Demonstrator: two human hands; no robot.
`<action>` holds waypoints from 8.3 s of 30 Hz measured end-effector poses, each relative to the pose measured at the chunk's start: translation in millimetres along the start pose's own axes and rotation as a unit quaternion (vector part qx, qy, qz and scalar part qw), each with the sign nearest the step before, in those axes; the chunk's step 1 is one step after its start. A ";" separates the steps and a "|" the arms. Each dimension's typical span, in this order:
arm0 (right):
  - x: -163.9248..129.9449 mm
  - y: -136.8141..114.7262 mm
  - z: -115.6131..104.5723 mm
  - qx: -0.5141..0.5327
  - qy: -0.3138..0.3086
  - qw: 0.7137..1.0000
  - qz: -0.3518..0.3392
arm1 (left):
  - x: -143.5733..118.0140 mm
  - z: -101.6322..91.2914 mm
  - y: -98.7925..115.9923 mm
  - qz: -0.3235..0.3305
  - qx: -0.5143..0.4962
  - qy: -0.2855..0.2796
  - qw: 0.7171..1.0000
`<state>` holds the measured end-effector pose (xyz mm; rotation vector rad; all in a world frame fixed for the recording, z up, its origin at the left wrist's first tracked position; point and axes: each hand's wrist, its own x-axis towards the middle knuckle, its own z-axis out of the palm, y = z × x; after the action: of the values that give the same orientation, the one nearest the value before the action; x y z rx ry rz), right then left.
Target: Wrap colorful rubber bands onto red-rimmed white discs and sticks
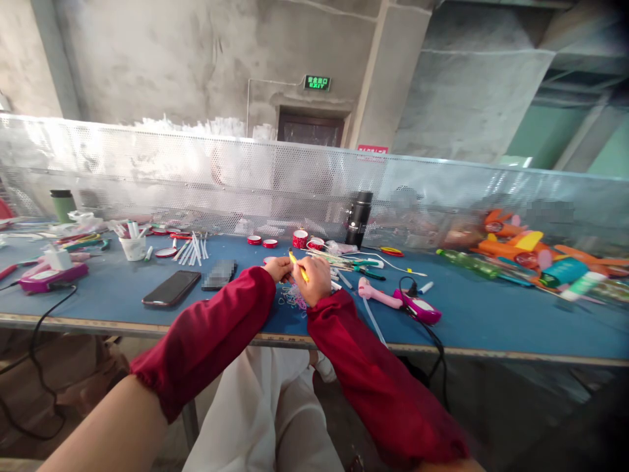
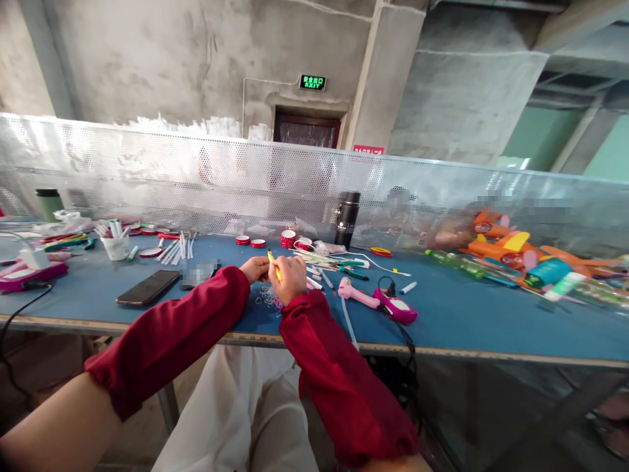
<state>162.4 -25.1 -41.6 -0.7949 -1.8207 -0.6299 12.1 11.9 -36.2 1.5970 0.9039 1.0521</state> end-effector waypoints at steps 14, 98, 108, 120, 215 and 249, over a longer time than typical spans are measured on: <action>-1.0 1.6 -0.2 0.006 0.008 1.000 0.009 | -2.9 0.7 3.5 0.002 0.004 -0.003 1.000; -0.6 -0.1 -0.8 -0.016 0.017 0.999 0.027 | 2.2 -2.9 -2.1 0.011 -0.001 -0.002 1.000; 0.1 -0.8 -0.3 -0.016 0.009 1.000 0.014 | 0.9 -2.4 -1.3 0.007 -0.005 -0.003 1.000; 1.3 -0.9 -2.3 -0.014 0.016 1.000 0.017 | 0.4 -1.3 0.6 0.002 -0.007 0.006 1.000; -1.0 3.3 1.3 -0.024 0.006 1.000 0.009 | -0.4 -0.6 -0.1 -0.002 -0.010 0.004 1.000; 1.0 -0.3 -2.9 -0.026 0.015 0.999 0.015 | -4.5 2.6 6.1 -0.018 -0.009 0.012 1.000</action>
<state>163.6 -27.2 -39.7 -0.8410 -1.7679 -0.6681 13.4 5.5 -31.7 1.5519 0.9336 1.0538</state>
